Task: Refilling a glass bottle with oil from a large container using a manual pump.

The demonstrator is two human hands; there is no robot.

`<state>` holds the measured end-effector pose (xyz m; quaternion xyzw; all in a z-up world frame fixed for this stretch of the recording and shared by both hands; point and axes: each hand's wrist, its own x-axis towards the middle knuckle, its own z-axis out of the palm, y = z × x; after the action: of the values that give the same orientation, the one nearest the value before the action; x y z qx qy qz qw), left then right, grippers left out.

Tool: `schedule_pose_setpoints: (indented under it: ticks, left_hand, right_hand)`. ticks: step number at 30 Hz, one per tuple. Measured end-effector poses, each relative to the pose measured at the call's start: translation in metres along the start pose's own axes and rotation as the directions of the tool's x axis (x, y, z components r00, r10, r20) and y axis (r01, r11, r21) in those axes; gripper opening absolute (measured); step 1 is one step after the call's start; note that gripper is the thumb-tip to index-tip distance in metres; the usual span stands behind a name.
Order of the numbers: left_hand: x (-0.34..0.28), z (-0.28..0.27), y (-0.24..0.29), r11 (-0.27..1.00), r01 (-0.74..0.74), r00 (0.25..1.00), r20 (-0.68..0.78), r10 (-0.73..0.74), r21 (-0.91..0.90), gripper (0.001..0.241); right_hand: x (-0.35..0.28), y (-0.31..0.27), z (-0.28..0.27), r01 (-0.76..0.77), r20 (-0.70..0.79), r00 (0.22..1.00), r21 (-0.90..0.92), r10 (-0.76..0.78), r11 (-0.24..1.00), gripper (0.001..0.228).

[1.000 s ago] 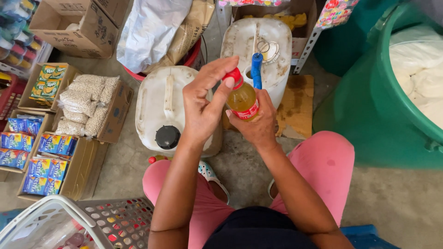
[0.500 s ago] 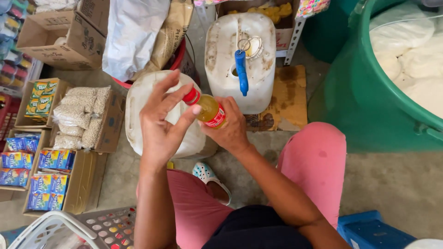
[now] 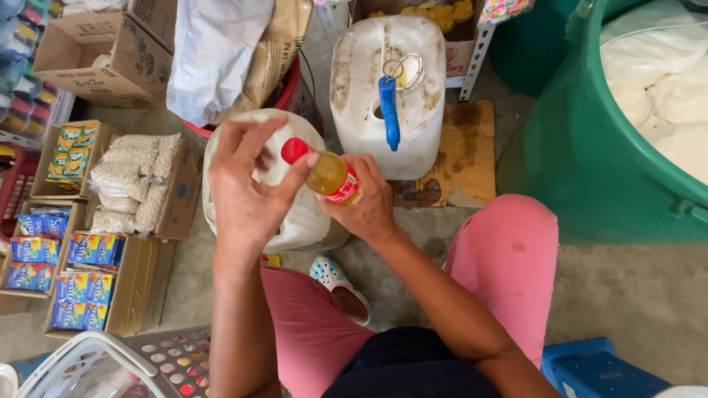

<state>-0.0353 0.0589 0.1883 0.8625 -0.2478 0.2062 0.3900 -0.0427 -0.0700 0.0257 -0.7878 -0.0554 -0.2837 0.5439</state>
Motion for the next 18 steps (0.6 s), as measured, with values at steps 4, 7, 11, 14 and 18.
schedule_pose_setpoints:
  ticks: [4,7,11,14,18]
  left_hand:
    - [-0.01,0.005,-0.014,0.956,0.255,0.967,-0.019,-0.255,0.147,0.028]
    - [-0.011,-0.004,-0.017,0.984,0.17,0.983,0.067,-0.173,0.05,0.025]
    - [-0.003,0.001,-0.02,0.988,0.072,0.971,0.236,-0.038,-0.139,0.036]
    - [-0.005,0.031,-0.029,0.986,-0.102,0.956,0.261,0.134,-0.132,0.057]
    - [-0.029,0.103,-0.075,0.978,0.191,0.93,0.303,-0.209,0.089,0.051]
  right_hand:
    - [-0.002,0.0,0.001,-0.014,0.021,1.0,-0.032,0.014,0.999,0.06]
    - [-0.008,0.009,0.004,-0.01,0.041,0.999,0.011,0.009,1.0,0.062]
    - [-0.012,0.023,0.005,-0.008,0.027,1.0,0.025,0.007,1.0,0.061]
    - [-0.024,0.055,0.004,0.027,0.035,0.999,0.048,-0.029,0.998,0.059]
    - [-0.057,0.117,0.013,-0.048,0.017,0.999,0.04,0.047,0.998,0.059]
